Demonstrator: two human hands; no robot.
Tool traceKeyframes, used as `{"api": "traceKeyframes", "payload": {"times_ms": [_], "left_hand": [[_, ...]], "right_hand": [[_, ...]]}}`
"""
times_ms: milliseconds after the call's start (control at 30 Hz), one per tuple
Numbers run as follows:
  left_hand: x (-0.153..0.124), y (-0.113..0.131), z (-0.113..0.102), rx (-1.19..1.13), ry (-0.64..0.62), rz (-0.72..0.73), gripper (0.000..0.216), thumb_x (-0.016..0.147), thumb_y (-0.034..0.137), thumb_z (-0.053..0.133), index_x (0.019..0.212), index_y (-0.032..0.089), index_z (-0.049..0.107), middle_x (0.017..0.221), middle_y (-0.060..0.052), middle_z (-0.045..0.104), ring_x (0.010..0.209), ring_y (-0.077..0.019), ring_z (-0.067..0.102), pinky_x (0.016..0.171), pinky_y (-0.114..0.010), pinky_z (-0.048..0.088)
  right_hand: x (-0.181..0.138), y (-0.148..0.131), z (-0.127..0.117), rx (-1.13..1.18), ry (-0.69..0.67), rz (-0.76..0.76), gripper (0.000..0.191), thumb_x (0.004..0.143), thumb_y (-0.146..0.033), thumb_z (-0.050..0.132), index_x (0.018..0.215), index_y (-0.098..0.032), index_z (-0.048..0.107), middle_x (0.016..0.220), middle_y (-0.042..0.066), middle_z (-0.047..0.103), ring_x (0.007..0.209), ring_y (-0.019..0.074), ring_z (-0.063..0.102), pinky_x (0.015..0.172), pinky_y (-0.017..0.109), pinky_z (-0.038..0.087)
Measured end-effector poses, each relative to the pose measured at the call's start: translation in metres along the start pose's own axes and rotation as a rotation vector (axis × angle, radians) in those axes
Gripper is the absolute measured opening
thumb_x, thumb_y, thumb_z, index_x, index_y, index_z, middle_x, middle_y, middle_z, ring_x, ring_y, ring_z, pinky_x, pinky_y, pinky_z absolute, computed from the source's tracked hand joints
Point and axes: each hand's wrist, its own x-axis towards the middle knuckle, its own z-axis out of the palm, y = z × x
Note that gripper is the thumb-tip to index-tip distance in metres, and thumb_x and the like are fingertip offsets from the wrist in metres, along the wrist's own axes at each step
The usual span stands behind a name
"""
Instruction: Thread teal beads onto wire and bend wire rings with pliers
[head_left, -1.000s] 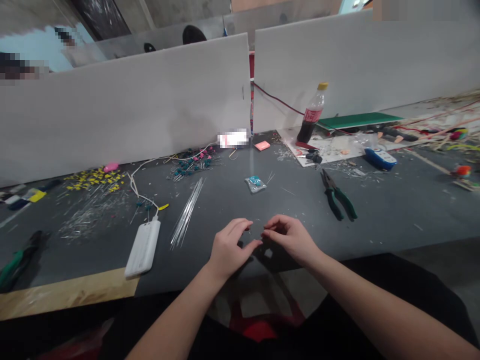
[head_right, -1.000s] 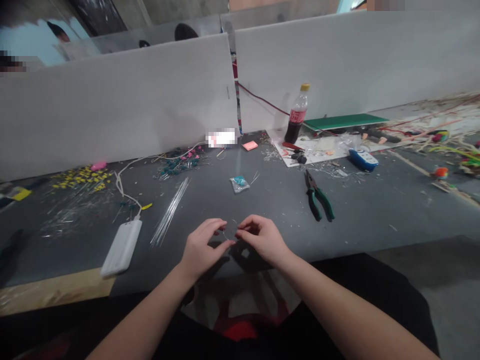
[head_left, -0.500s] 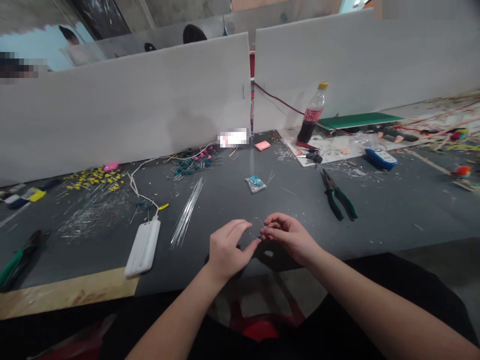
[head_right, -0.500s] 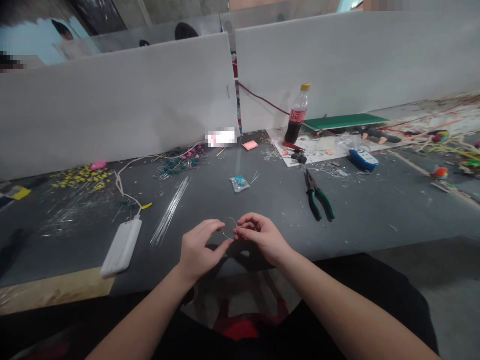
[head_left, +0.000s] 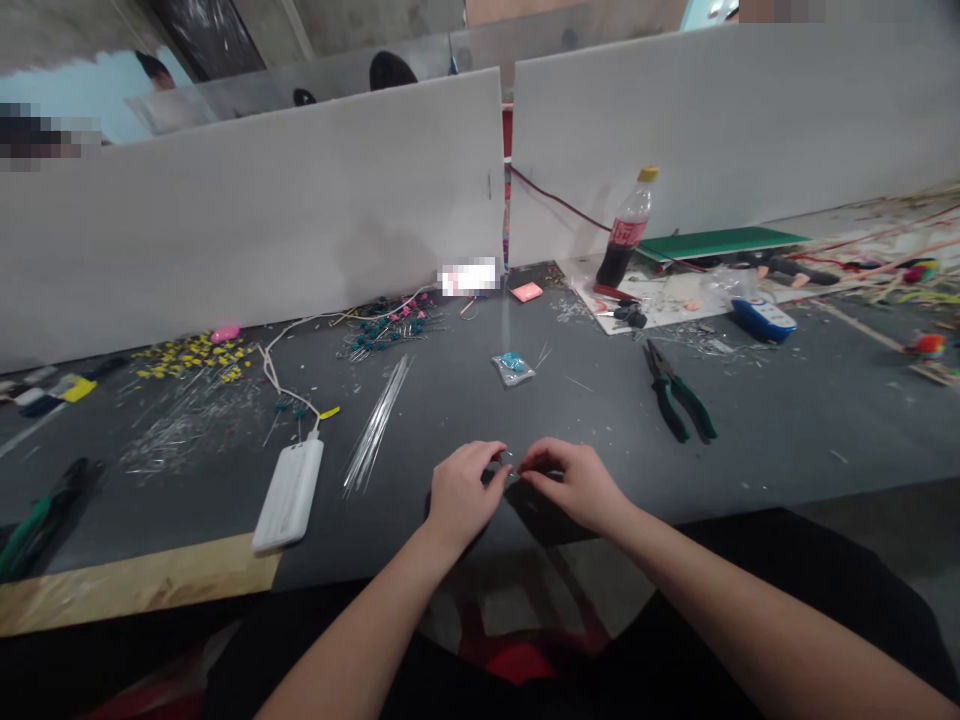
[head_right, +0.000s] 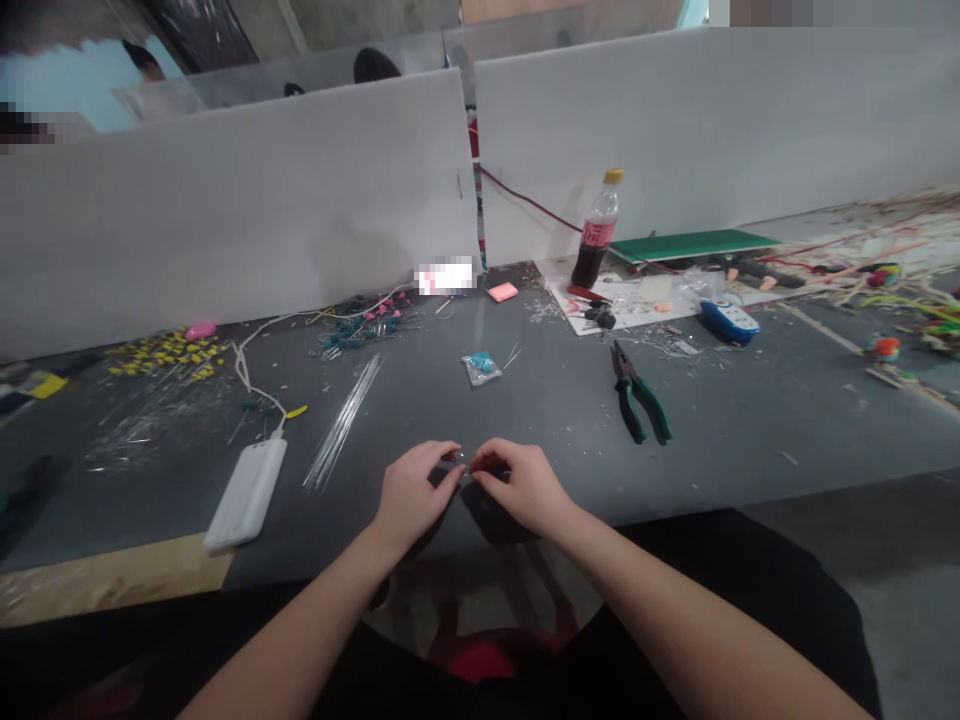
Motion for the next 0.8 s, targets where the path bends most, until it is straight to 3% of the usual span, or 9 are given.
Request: {"api": "traceKeyframes", "payload": {"times_ms": [267, 433, 800], "left_hand": [[0.000, -0.007, 0.016, 0.116, -0.056, -0.039, 0.010, 0.083, 0.025, 0.064, 0.092, 0.021, 0.063, 0.090, -0.003, 0.067, 0.087, -0.0207, 0.060, 0.075, -0.032, 0.045], [0.001, -0.008, 0.019, 0.195, -0.094, -0.021, 0.007, 0.085, 0.023, 0.062, 0.078, 0.020, 0.062, 0.084, -0.004, 0.064, 0.086, -0.0220, 0.056, 0.074, -0.034, 0.041], [0.002, -0.006, 0.020, 0.269, -0.125, -0.012, 0.010, 0.084, 0.022, 0.061, 0.075, 0.019, 0.057, 0.082, -0.004, 0.062, 0.083, -0.0221, 0.054, 0.071, -0.034, 0.037]], "right_hand": [[-0.002, 0.002, 0.006, -0.274, -0.045, -0.081, 0.012, 0.084, -0.020, 0.055, 0.081, -0.023, 0.067, 0.075, 0.001, 0.070, 0.069, 0.0164, 0.063, 0.065, 0.026, 0.043], [-0.001, 0.006, 0.008, -0.344, -0.073, -0.101, 0.014, 0.084, -0.017, 0.053, 0.082, -0.022, 0.065, 0.077, 0.002, 0.070, 0.069, 0.0170, 0.064, 0.064, 0.026, 0.043], [-0.002, 0.012, 0.015, -0.507, -0.085, -0.161, 0.015, 0.088, -0.016, 0.048, 0.085, -0.019, 0.063, 0.076, 0.006, 0.064, 0.074, 0.0191, 0.058, 0.066, 0.028, 0.040]]}}
